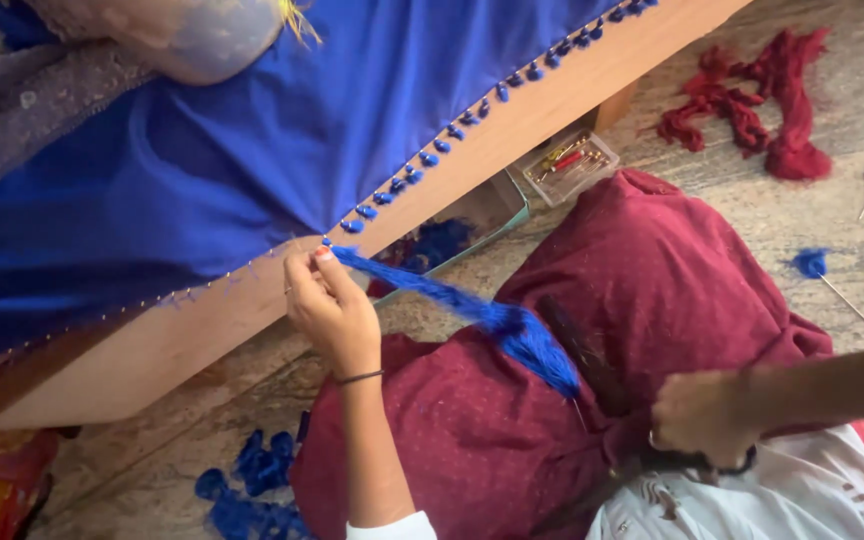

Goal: Creating and attaching decorative thread tassels to the edge of a blue fabric.

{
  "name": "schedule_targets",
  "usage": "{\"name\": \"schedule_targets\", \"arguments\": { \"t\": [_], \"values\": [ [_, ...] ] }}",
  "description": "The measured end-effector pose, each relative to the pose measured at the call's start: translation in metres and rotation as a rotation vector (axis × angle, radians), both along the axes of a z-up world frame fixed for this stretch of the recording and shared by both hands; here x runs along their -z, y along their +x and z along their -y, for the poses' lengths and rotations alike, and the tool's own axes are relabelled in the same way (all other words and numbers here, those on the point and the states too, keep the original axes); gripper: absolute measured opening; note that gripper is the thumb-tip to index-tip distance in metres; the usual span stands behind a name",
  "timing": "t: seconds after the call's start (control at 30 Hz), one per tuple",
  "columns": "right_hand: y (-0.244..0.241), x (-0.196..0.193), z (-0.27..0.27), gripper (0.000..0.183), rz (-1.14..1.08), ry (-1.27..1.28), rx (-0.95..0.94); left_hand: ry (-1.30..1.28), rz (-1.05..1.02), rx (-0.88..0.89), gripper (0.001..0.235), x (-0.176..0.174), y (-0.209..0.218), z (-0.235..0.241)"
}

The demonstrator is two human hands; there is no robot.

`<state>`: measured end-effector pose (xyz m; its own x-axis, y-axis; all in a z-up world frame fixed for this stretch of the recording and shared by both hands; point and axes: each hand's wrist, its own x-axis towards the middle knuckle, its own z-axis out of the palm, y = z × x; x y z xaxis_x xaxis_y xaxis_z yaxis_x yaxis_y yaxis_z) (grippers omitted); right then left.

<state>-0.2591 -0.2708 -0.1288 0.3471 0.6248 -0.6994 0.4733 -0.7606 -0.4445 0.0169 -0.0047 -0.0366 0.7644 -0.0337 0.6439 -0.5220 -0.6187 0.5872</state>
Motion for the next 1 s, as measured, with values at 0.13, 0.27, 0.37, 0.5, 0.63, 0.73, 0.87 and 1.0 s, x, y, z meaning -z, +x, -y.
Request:
{"name": "schedule_targets", "arguments": {
  "t": [0.13, 0.27, 0.37, 0.5, 0.63, 0.73, 0.87, 1.0],
  "values": [
    [0.021, -0.015, 0.015, 0.036, 0.192, 0.257, 0.129, -0.344, -0.251, 0.142, 0.021, 0.003, 0.003, -0.021],
    [0.049, -0.05, 0.003, 0.043, -0.028, 0.601, 0.743, -0.794, -0.561, 0.403, 0.017, 0.021, 0.013, -0.033],
    [0.068, -0.063, -0.007, 0.05, -0.033, 0.704, 0.97, -0.968, -0.615, 0.495, 0.017, 0.021, 0.013, -0.027],
    [0.078, -0.055, -0.008, 0.05, -0.335, 0.904, 1.106, -1.05, -0.601, 0.571, 0.016, 0.013, 0.006, -0.02],
    [0.086, -0.06, -0.014, 0.053, -0.415, 0.992, 1.074, -1.063, -0.584, 0.631, 0.014, 0.01, 0.001, -0.019],
    [0.095, -0.066, -0.021, 0.053, -0.454, 0.982, 1.101, -1.056, -0.564, 0.622, 0.014, 0.024, 0.005, -0.024],
    [0.106, -0.076, -0.028, 0.053, -0.462, 1.083, 1.065, -1.037, -0.542, 0.605, 0.013, 0.014, 0.001, -0.022],
    [0.111, -0.077, -0.032, 0.049, -0.495, 1.051, 1.126, -1.042, -0.551, 0.602, 0.013, 0.01, 0.002, -0.023]
  ]
}}
